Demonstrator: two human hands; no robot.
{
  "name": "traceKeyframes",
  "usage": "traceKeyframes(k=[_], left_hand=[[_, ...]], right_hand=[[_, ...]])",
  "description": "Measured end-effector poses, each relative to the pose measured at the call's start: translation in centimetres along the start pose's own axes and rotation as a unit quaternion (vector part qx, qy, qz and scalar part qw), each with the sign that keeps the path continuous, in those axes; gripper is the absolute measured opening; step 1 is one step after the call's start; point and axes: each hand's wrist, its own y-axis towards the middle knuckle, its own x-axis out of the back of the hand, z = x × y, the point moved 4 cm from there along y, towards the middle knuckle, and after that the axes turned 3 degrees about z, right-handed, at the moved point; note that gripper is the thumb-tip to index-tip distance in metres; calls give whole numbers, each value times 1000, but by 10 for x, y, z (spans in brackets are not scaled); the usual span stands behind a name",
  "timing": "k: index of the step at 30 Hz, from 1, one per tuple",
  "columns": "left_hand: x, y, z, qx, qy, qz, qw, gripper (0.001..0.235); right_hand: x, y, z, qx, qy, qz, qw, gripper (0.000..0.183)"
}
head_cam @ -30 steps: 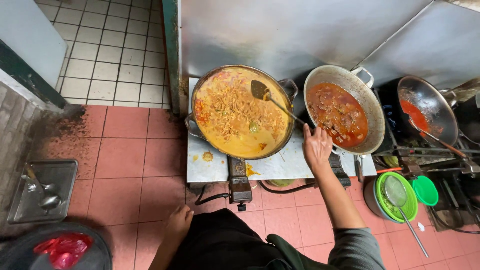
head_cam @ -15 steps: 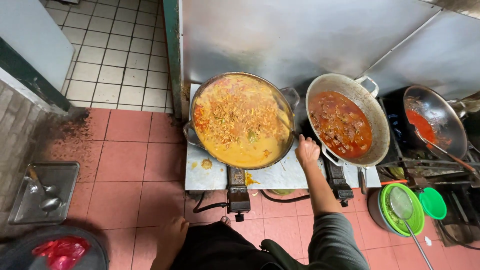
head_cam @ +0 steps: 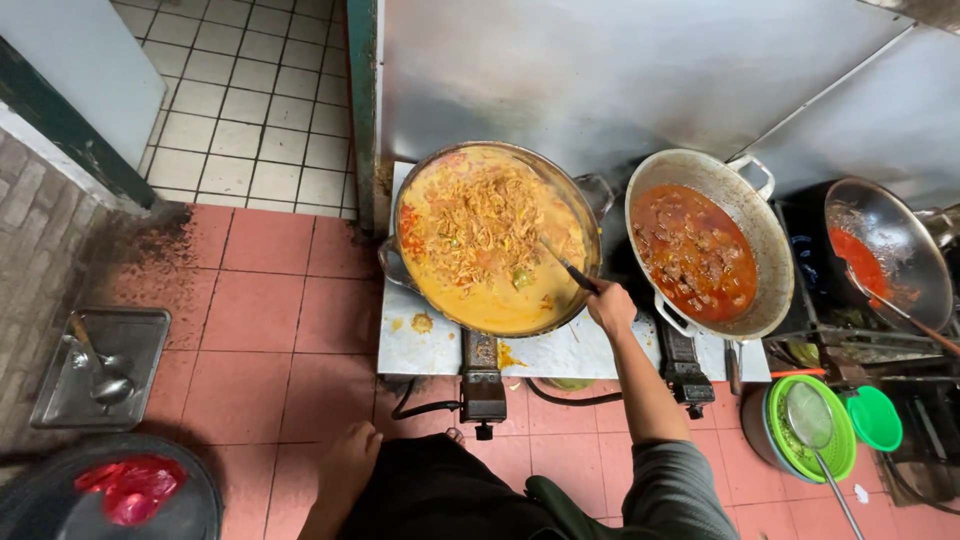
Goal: Preparing mushrooms and stirring various dishes in large pots on a stove.
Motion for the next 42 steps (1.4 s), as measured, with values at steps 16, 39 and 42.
traceKeyframes(k=[16, 39, 42], left_hand=[[8, 12, 33, 33, -17, 90, 995, 30], [52, -18, 114, 18, 21, 111, 993, 28], [56, -19, 112, -44, 34, 60, 997, 27]], right_hand=[[71, -136, 95, 275, -273, -321, 864, 53], [-16, -152, 101, 190, -263, -312, 893, 42], [-52, -153, 94, 199, -247, -282, 905, 42]])
